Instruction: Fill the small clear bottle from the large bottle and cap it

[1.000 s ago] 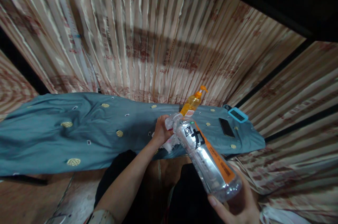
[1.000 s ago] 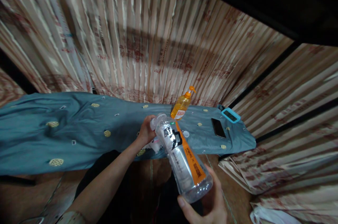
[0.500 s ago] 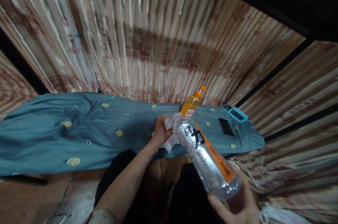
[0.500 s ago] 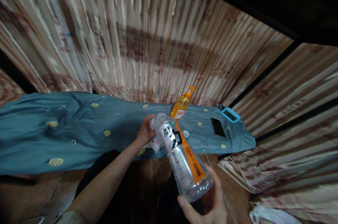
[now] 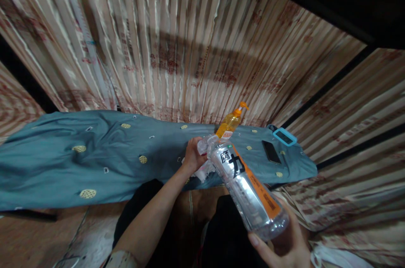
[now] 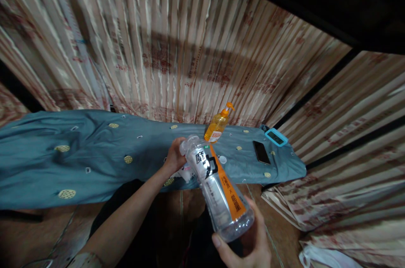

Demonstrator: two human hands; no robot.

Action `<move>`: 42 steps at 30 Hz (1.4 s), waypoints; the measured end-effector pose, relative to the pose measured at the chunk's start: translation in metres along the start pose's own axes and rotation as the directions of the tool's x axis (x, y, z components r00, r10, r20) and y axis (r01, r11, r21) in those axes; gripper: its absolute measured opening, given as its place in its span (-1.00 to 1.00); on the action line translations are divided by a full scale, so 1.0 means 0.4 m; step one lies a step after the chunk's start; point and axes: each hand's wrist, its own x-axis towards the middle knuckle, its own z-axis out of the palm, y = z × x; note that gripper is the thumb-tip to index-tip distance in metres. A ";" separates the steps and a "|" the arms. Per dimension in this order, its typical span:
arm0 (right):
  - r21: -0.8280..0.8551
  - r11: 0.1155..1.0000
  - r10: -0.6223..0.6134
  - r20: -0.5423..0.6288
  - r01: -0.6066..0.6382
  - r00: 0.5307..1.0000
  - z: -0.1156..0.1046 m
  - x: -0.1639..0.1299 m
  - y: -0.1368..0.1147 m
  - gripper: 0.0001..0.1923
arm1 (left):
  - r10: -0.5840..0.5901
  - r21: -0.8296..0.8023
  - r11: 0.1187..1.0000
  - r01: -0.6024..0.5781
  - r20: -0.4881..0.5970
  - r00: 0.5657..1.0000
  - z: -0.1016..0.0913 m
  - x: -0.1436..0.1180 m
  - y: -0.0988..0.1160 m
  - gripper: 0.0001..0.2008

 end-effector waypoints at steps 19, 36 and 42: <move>0.044 0.998 0.053 0.008 -0.053 0.999 0.002 -0.003 0.010 -0.10 | -0.005 0.015 1.000 0.005 0.000 1.000 0.001 0.003 0.002 -0.55; 0.079 0.994 0.082 -0.017 -0.080 0.997 0.012 -0.006 -0.009 -0.13 | -0.007 -0.001 1.000 0.007 0.004 1.000 0.009 0.003 -0.010 -0.55; 0.031 0.998 0.056 -0.006 -0.056 0.998 0.008 -0.003 -0.008 -0.12 | -0.016 0.014 1.000 0.015 0.017 1.000 0.005 0.005 -0.004 -0.56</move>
